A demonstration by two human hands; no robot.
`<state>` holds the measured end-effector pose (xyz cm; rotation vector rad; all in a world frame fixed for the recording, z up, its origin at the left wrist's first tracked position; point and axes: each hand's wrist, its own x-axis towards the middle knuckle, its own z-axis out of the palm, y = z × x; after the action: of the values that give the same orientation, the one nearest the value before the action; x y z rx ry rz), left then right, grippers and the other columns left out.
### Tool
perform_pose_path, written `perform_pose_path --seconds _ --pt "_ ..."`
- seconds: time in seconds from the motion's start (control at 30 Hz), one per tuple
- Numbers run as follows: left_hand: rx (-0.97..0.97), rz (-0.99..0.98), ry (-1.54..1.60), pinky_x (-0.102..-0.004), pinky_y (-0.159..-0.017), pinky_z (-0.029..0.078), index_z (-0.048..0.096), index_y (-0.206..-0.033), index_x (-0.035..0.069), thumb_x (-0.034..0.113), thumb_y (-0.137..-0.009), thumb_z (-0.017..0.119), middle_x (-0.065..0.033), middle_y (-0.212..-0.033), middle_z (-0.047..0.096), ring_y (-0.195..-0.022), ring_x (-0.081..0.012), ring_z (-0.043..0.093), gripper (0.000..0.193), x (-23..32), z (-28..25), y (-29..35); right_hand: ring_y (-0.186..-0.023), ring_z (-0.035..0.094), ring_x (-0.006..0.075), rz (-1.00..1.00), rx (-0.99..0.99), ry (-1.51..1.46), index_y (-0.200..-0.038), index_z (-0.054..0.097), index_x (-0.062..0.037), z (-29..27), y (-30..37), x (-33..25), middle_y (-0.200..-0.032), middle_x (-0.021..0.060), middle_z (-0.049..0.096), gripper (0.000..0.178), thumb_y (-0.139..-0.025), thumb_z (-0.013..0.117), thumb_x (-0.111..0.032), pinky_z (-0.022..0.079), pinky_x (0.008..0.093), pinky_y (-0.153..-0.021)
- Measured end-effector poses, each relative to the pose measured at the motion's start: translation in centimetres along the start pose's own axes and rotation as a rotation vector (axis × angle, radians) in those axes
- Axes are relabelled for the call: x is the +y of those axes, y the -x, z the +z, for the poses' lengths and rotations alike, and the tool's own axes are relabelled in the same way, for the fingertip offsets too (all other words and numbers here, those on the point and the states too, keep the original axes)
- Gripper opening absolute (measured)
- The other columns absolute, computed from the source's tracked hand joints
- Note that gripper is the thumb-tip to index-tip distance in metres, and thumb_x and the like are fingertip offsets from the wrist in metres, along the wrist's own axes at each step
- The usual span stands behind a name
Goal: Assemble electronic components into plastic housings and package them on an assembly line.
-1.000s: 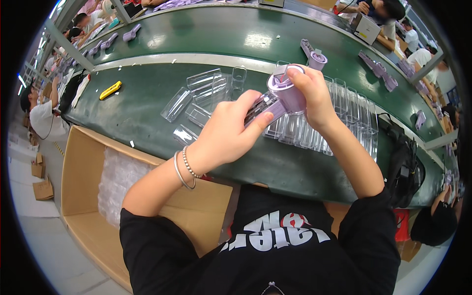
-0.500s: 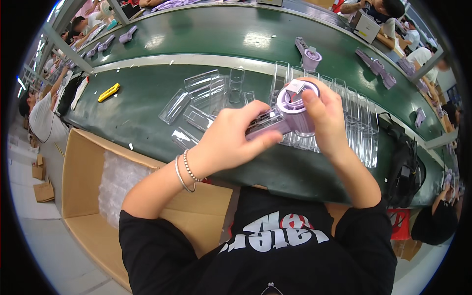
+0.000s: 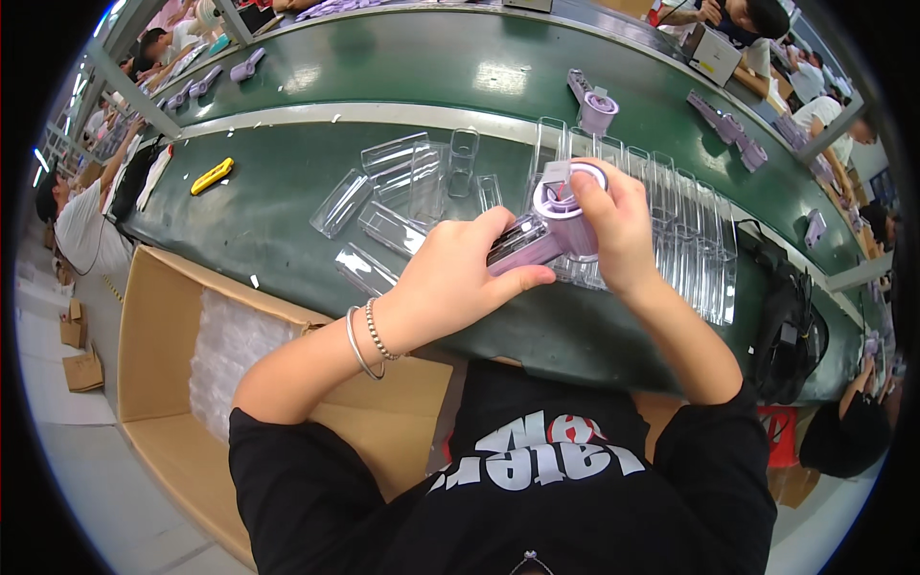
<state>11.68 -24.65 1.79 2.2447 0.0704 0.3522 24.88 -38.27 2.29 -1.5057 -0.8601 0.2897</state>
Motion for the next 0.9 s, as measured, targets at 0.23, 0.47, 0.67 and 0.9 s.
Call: perform_pose_path --seconds 0.23,0.47,0.67,0.9 --pt "-0.132 -0.162 0.006 -0.0299 -0.051 0.045 0.054 -0.083 -0.002 0.036 -0.089 0.058 -0.0122 -0.061 0.057 -0.053 -0.0194 0.058 0.039 0.8 -1.7 0.0 -0.087 0.063 0.0168 0.165 -0.252 -0.348 -0.131 0.042 0.0023 -0.2 -0.3 1.8 -0.098 0.0116 0.063 0.071 -0.083 0.053 -0.049 0.051 0.0294 -0.079" --pt "0.000 -0.025 0.319 -0.0268 -0.081 0.043 0.051 -0.122 0.001 0.065 -0.093 0.021 -0.0079 -0.109 0.058 -0.092 -0.0158 0.059 0.075 1.3 -5.7 -1.8 -0.090 0.061 0.0161 0.288 -0.407 -0.414 -0.112 0.056 0.0023 -2.7 -1.0 1.0 -0.100 0.0100 0.062 0.074 -0.064 0.070 -0.053 0.049 0.0271 -0.079" --pt "-0.015 -0.288 -0.619 -0.0374 -0.086 0.047 0.055 -0.114 0.001 0.033 -0.080 0.065 -0.0194 -0.106 0.062 -0.098 -0.0323 0.060 0.048 -6.7 -15.4 -3.0 -0.080 0.056 0.0092 -0.060 0.316 0.026 -0.116 0.050 -0.0034 -12.5 -11.9 2.8 -0.095 0.0047 0.059 0.047 -0.082 0.066 -0.030 0.044 0.0231 -0.060" --pt "-0.326 -0.717 -0.633 -0.0331 -0.084 0.048 0.060 -0.111 0.005 0.035 -0.060 0.080 -0.0133 -0.104 0.065 -0.097 -0.0271 0.062 0.062 -13.3 -14.6 -0.5 -0.065 0.061 0.0191 0.588 0.214 0.527 -0.086 0.060 0.0051 -16.7 -20.8 14.9 -0.080 0.0149 0.063 0.042 -0.066 0.078 -0.027 0.047 0.0302 -0.048"
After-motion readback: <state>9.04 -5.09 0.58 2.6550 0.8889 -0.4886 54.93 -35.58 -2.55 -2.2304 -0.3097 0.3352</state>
